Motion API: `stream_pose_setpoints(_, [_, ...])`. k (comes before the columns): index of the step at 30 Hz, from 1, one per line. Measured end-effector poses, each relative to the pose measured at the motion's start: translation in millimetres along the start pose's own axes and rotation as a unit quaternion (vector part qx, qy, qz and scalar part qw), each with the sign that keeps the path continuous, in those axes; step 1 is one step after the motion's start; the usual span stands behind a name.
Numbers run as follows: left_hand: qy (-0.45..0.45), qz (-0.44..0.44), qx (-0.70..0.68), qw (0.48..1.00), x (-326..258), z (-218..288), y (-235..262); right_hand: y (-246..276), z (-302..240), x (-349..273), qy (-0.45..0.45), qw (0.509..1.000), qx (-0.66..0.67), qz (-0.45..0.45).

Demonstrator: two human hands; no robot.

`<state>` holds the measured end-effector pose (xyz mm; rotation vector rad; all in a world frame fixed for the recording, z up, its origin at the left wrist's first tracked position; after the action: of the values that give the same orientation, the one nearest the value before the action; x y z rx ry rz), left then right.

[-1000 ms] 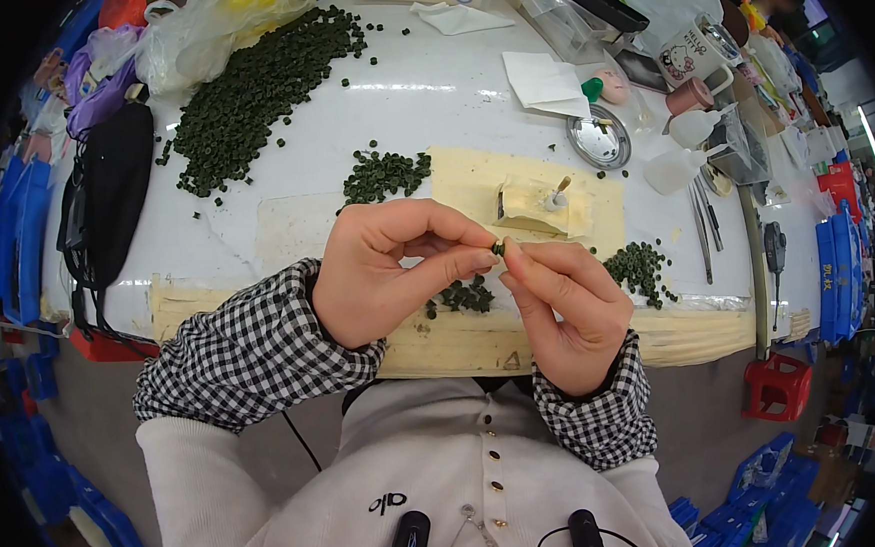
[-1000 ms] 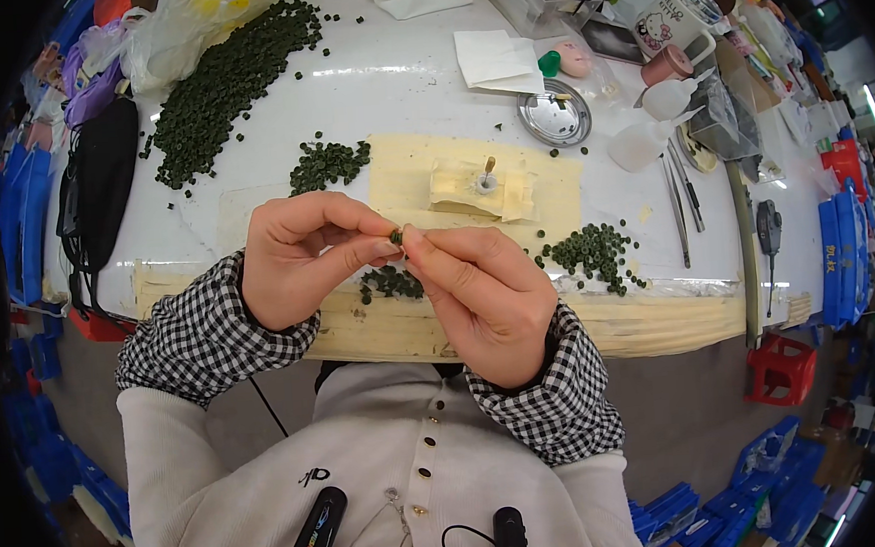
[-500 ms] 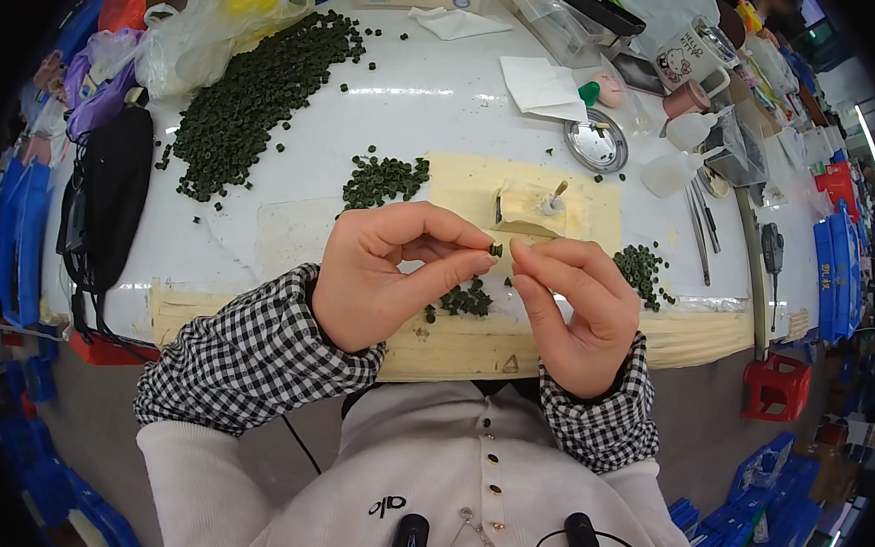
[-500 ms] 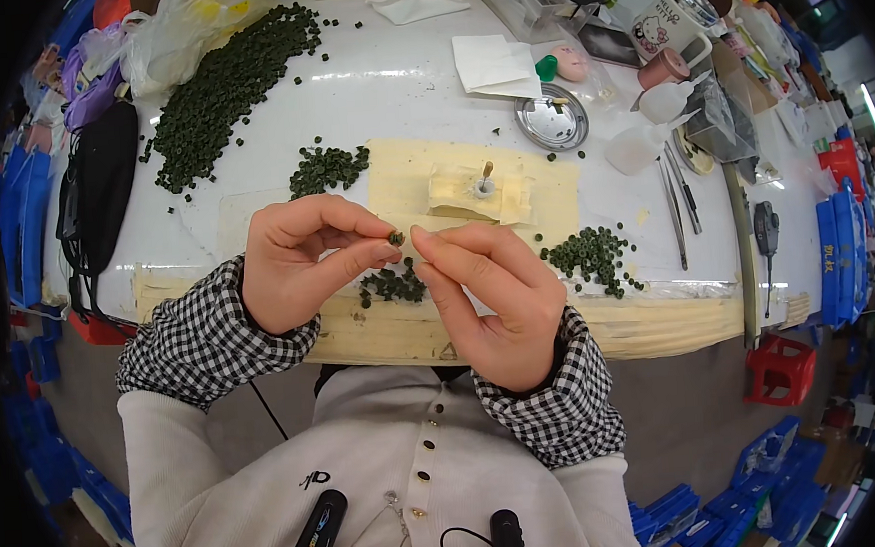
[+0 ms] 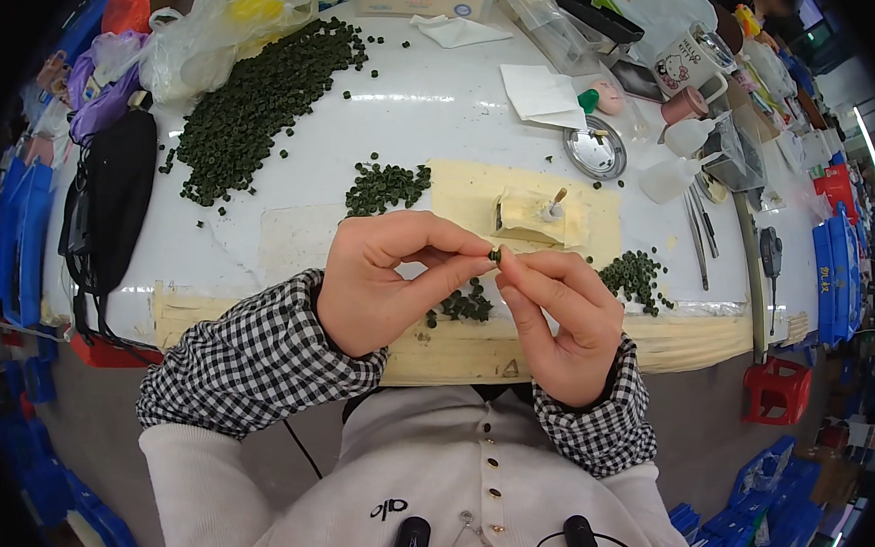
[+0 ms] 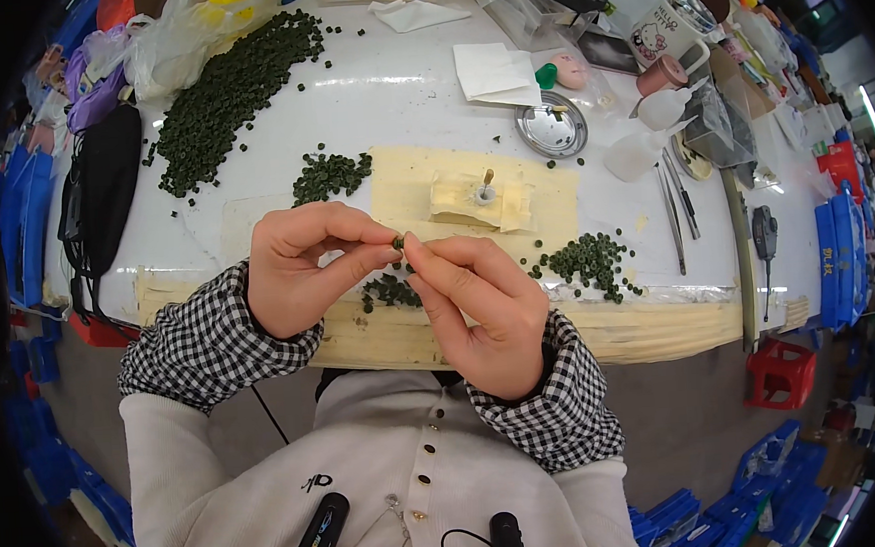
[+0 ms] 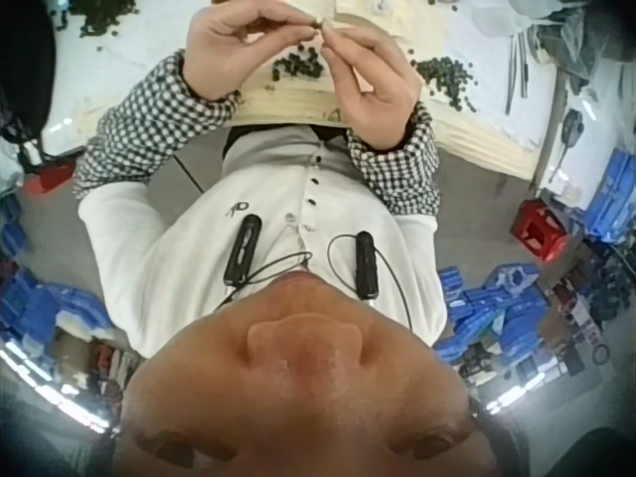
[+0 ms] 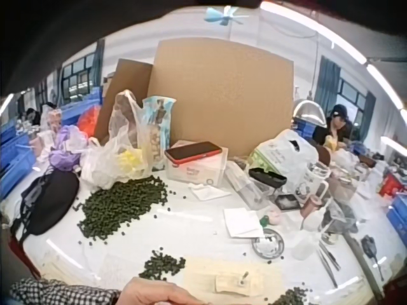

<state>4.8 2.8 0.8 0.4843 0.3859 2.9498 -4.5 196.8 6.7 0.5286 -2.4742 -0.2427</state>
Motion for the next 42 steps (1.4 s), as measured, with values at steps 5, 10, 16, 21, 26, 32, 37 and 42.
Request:
stream_pose_setpoints(5, [0.057,-0.034,-0.01,0.998,-0.1,5.2,3.6,17.9,-3.8,8.6,0.007,0.995,-0.075,0.062])
stream_pose_setpoints(10, [0.056,-0.036,-0.014,0.998,0.8,5.5,3.2,42.2,11.1,34.7,0.022,0.971,-0.215,0.102])
stream_pose_setpoints(16, [0.075,-0.039,-0.008,0.996,1.5,6.6,1.6,39.1,25.5,38.7,0.003,0.976,-0.209,0.052])
stream_pose_setpoints(21, [0.068,-0.036,-0.004,0.997,0.2,5.3,1.9,35.0,21.9,40.7,-0.023,0.979,-0.193,0.058])
stream_pose_setpoints(26, [0.074,-0.039,-0.011,0.996,1.4,6.1,1.0,35.5,26.2,41.9,0.008,0.975,-0.22,0.039])
stream_pose_setpoints(32, [0.077,-0.037,-0.015,0.996,1.8,4.5,1.7,42.6,-13.7,39.7,0.049,0.968,-0.187,0.158])
stream_pose_setpoints(37, [0.076,-0.045,-0.009,0.996,0.6,5.0,1.2,37.5,-20.4,37.6,0.098,0.987,-0.094,0.089])
stream_pose_setpoints(42, [0.054,-0.02,-0.027,0.998,0.7,2.4,-2.4,24.7,-3.0,31.5,0.005,0.997,0.075,0.036])
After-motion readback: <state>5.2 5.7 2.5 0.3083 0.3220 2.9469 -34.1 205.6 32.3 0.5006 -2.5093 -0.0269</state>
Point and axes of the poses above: each hand's wrist, its own x-axis towards the middle knuckle, its own y-axis out of the back of the hand, z = x × y, the point moved 1 cm from there along x, towards the middle knuckle, and after that the axes turned 11 degrees about x, right-handed, at the moved point
